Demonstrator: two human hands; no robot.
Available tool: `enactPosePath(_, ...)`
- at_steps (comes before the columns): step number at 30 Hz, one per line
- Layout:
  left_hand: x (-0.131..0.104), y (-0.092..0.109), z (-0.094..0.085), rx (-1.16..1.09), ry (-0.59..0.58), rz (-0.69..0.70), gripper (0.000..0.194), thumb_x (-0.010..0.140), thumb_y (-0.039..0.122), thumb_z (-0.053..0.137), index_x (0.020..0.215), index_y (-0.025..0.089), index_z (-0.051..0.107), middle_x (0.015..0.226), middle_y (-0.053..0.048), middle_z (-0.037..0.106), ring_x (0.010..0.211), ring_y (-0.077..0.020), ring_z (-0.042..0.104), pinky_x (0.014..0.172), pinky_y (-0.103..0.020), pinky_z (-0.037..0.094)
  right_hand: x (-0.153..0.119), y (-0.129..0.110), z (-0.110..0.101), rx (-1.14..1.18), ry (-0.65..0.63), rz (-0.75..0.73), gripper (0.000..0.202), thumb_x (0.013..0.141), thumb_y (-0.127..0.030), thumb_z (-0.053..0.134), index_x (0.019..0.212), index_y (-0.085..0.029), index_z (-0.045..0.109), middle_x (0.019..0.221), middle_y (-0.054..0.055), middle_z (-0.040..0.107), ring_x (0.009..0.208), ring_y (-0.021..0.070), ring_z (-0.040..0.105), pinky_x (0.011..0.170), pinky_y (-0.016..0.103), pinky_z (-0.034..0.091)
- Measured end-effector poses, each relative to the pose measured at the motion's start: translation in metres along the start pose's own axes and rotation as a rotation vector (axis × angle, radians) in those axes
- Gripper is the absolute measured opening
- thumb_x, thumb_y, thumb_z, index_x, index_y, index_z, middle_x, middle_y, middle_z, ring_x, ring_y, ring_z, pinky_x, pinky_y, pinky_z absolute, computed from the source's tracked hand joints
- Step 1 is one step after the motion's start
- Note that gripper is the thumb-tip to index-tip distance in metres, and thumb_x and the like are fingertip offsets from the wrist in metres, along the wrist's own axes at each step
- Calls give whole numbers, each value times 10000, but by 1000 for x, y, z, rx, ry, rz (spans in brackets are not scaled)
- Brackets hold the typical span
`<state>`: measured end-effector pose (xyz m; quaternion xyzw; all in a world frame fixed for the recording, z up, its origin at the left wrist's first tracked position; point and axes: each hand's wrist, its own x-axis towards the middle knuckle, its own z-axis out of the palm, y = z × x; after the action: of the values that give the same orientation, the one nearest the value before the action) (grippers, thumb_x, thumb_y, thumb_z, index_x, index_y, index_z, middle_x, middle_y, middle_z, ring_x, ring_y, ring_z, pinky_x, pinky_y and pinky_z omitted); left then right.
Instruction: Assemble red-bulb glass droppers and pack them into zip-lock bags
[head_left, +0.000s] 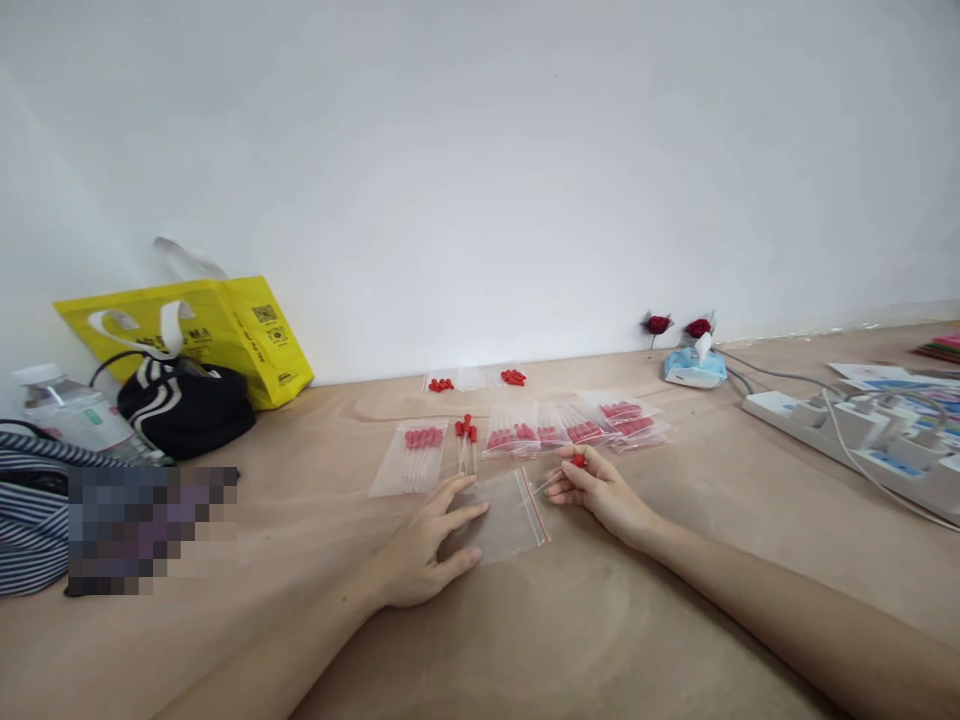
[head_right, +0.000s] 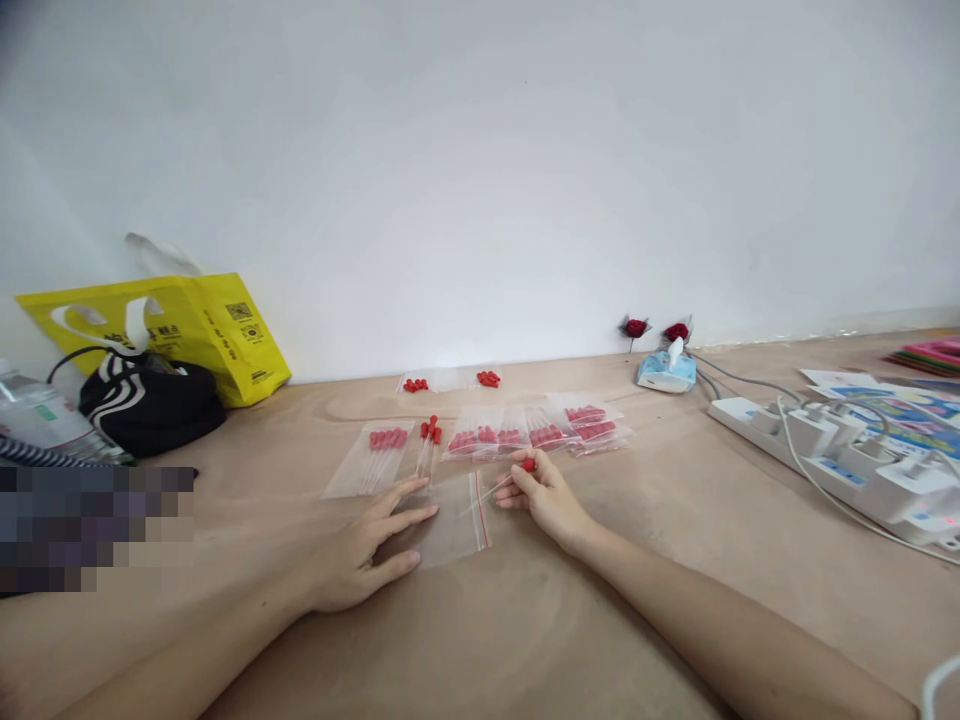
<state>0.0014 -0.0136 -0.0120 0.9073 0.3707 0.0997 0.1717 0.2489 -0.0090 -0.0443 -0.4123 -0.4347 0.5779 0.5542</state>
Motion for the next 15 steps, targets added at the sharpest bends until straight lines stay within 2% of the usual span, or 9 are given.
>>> enactPosePath(3,0,0,1,-1,21,28,420,799,335,492,1206,239,461,1307,-94,363,1208,-278,324,976,-443,298,-1,1,-1,-182,-100,-36,356,648,-446,606,863,-176,518,698,-14,540,630,113,553,646,289,469)
enactPosePath(6,0,0,1,-11,13,34,446,806,332,479,1235,235,413,1283,-89,393,1176,-250,374,968,-407,325,-3,2,-3,-399,-163,-95,354,644,-414,625,883,-157,580,686,-17,533,597,95,502,584,248,422)
enactPosePath(10,0,-1,3,-6,21,-31,543,798,375,482,1287,204,320,1327,-98,367,1208,-258,334,994,-424,291,-5,3,-2,-453,-207,-104,296,615,-326,670,824,-147,560,503,-75,446,464,62,397,466,196,330)
enactPosePath(15,0,-4,6,-4,20,-40,545,795,406,481,1272,180,344,1337,-109,366,1233,-259,300,1009,-440,266,-1,7,2,-516,-225,-104,249,614,-361,665,625,-133,565,495,-45,486,442,53,372,425,184,273)
